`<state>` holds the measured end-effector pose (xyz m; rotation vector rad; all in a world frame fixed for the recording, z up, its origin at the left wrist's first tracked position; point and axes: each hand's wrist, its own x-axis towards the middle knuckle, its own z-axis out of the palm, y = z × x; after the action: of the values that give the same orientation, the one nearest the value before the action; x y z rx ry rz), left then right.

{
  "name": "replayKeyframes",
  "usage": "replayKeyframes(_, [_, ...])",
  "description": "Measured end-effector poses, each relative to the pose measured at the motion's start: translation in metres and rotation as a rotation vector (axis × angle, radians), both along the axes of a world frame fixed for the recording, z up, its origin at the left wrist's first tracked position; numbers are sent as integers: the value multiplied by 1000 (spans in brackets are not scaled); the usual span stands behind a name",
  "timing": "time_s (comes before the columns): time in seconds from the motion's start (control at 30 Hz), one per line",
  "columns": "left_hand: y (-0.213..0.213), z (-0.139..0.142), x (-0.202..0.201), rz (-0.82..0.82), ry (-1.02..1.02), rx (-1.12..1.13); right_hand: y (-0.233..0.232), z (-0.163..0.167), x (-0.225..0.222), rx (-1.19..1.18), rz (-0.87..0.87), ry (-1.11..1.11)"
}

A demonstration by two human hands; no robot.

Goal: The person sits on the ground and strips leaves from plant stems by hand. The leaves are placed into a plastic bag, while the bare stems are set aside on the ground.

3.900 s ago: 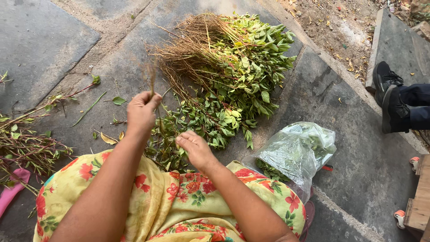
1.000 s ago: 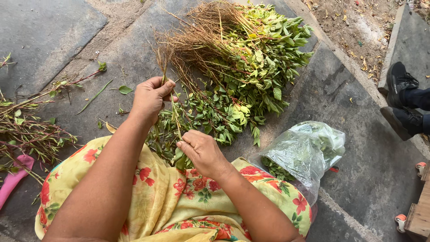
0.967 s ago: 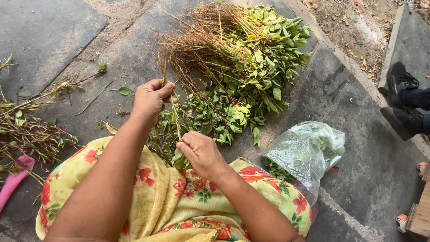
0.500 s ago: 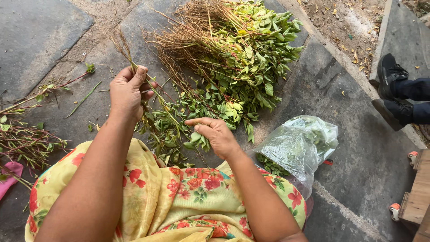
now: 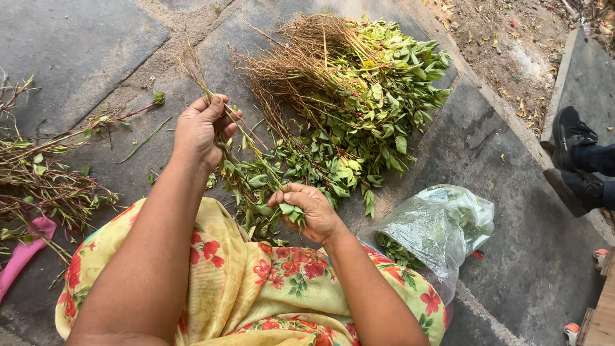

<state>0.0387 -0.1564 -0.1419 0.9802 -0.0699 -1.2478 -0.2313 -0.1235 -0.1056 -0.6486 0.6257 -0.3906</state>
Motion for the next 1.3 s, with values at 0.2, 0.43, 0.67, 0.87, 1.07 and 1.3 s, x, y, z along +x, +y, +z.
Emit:
replayKeyframes(0.2, [-2,-9,-13,-78,31,-35,16,-14,-4,-104,4,83])
replayKeyframes(0.43, [-5,-15,-16,121,-17,3,40,-22,5,-470,15,-203])
replayKeyframes(0.67, [8,-2,-72,-120,-139,-80,25,21,21,-1273,-189,637])
replayKeyframes(0.87, [28,12,-106,-452,-1031,-132,7,-2,13,-1050,-7,701])
replayKeyframes(1.07, [29,20,-105,-551,-1152,-214,0,-53,6,-673,86,543])
replayKeyframes(1.3, [32,30,-104,-627,-1424,-149,9,-26,12,-764,236,613])
